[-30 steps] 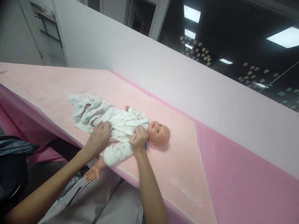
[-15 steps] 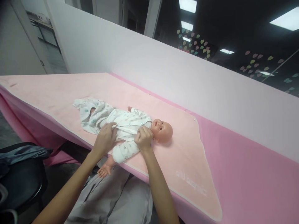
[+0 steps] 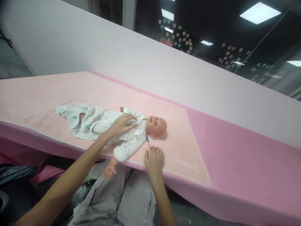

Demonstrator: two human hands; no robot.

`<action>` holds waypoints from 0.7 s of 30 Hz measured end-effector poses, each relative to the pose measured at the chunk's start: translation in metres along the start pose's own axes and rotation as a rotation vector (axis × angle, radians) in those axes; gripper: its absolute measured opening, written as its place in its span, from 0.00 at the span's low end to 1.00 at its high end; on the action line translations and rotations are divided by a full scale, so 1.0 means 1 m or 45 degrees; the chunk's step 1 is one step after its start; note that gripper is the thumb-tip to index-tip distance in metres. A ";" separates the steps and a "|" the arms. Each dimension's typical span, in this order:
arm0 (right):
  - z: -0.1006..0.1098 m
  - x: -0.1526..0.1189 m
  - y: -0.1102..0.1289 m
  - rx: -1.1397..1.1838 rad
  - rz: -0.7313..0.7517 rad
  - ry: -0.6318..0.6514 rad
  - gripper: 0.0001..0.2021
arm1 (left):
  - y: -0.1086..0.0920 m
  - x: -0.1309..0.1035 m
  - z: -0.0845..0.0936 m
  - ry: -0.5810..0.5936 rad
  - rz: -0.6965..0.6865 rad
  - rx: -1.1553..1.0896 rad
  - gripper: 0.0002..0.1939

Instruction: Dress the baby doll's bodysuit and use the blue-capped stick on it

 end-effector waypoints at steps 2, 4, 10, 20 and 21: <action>-0.003 -0.007 -0.005 0.011 -0.059 0.040 0.07 | 0.024 0.029 -0.026 0.287 0.085 -0.184 0.13; 0.000 -0.012 -0.010 0.031 -0.107 0.055 0.08 | 0.049 0.047 -0.039 0.401 0.178 -0.407 0.14; 0.068 -0.011 -0.015 0.239 -0.141 -0.305 0.07 | 0.099 0.045 -0.028 0.133 0.512 -1.124 0.15; 0.064 0.102 0.087 0.092 0.253 -0.197 0.09 | 0.097 0.038 -0.030 0.082 0.471 -1.440 0.16; 0.054 0.115 0.092 0.040 0.235 -0.109 0.08 | 0.099 0.037 -0.030 0.078 0.482 -1.428 0.16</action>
Point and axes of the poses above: each hand's wrist, its own x-axis towards the middle knuckle, its own z-axis out of the back of the hand, y = z × x, the point moved 9 cm from there along x, towards the middle knuckle, and after that the axes turned 9 degrees about y, right-handed, at the moved point
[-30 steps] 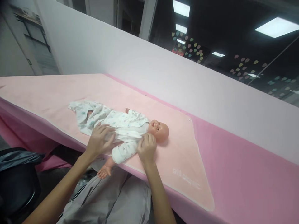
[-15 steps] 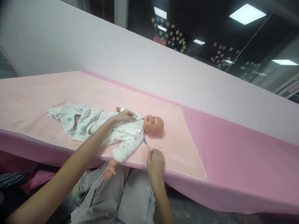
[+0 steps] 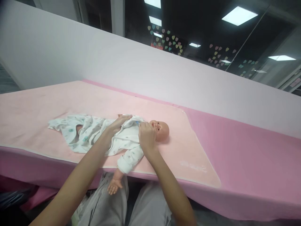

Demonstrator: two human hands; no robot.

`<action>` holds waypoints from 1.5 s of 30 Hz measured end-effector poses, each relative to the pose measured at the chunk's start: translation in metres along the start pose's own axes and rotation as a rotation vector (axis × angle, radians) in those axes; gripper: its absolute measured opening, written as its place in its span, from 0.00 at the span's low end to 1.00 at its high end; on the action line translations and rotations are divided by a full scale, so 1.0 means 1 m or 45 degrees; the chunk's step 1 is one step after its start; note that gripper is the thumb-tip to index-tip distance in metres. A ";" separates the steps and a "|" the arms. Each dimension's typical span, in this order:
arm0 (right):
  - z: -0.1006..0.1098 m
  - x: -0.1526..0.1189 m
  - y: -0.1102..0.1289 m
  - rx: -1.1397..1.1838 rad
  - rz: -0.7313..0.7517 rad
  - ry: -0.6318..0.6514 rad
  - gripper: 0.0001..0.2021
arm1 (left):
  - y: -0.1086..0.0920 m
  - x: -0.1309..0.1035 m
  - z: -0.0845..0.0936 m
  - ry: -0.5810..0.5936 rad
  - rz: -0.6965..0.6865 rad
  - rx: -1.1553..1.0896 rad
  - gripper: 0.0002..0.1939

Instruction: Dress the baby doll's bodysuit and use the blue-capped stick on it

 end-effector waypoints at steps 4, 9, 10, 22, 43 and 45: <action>-0.043 0.044 0.000 -0.145 -0.065 0.329 0.07 | 0.004 -0.004 0.000 0.046 0.072 0.018 0.16; -0.088 0.070 -0.001 -0.309 -0.064 0.531 0.09 | 0.012 -0.003 -0.003 0.103 0.144 -0.012 0.18; -0.092 0.071 -0.001 -0.331 -0.050 0.536 0.10 | 0.014 -0.001 -0.003 0.103 0.142 -0.015 0.18; -0.068 0.017 0.016 -0.397 0.233 0.556 0.11 | 0.007 -0.001 0.051 -0.681 0.058 0.449 0.11; -0.066 0.027 -0.163 1.357 -0.530 0.166 0.13 | -0.016 0.020 0.023 -0.364 0.163 1.939 0.28; -0.090 0.019 -0.172 1.732 -0.627 0.288 0.16 | -0.016 0.019 0.023 -0.370 0.186 1.949 0.29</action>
Point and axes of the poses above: each hand's wrist, its own x-axis towards the middle knuckle, its own z-axis out of the back of the hand, y = z × x, the point moved 9 cm from there along x, towards the middle knuckle, and after that the axes turned 9 degrees about y, right-handed, at the moved point
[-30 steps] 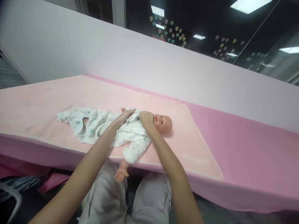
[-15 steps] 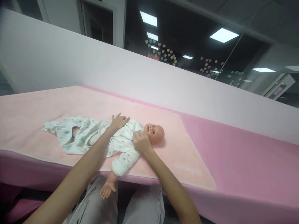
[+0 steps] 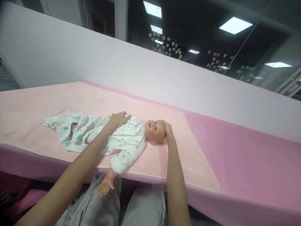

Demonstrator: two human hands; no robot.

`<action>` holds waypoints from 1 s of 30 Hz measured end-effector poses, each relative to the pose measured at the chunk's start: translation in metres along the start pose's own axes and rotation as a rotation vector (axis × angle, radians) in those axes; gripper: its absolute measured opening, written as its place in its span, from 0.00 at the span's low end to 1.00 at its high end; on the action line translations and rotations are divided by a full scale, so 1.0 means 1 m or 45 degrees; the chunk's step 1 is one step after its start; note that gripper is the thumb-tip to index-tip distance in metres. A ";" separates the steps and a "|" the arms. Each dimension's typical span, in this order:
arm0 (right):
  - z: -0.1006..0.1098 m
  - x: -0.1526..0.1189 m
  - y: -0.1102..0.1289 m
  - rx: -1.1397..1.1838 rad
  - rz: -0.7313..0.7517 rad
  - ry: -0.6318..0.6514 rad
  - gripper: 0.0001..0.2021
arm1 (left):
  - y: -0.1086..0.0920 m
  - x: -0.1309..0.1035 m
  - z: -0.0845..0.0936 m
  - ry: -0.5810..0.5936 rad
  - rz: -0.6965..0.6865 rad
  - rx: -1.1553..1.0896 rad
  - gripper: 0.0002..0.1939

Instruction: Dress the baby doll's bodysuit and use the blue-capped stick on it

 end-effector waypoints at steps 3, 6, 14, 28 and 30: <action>-0.010 -0.004 -0.027 0.465 -0.159 0.158 0.19 | -0.001 0.000 -0.002 0.020 -0.004 0.065 0.29; -0.017 -0.008 -0.032 0.577 -0.201 0.221 0.19 | -0.002 0.001 -0.002 -0.012 -0.020 0.126 0.30; 0.000 0.004 -0.028 0.519 0.020 0.088 0.23 | 0.005 0.005 -0.010 0.111 0.027 0.027 0.32; -0.009 0.002 -0.029 0.464 -0.065 0.238 0.18 | 0.002 0.002 -0.010 0.129 0.051 0.081 0.33; -0.012 0.001 -0.027 0.483 -0.068 0.234 0.17 | 0.002 0.002 -0.010 0.132 0.053 0.085 0.33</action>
Point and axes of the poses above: each hand's wrist, its own x-axis towards the middle knuckle, its own z-axis out of the back of the hand, y = z × x, the point moved 9 cm from there along x, towards the middle knuckle, and after that the axes turned 9 degrees about y, right-handed, at the moved point
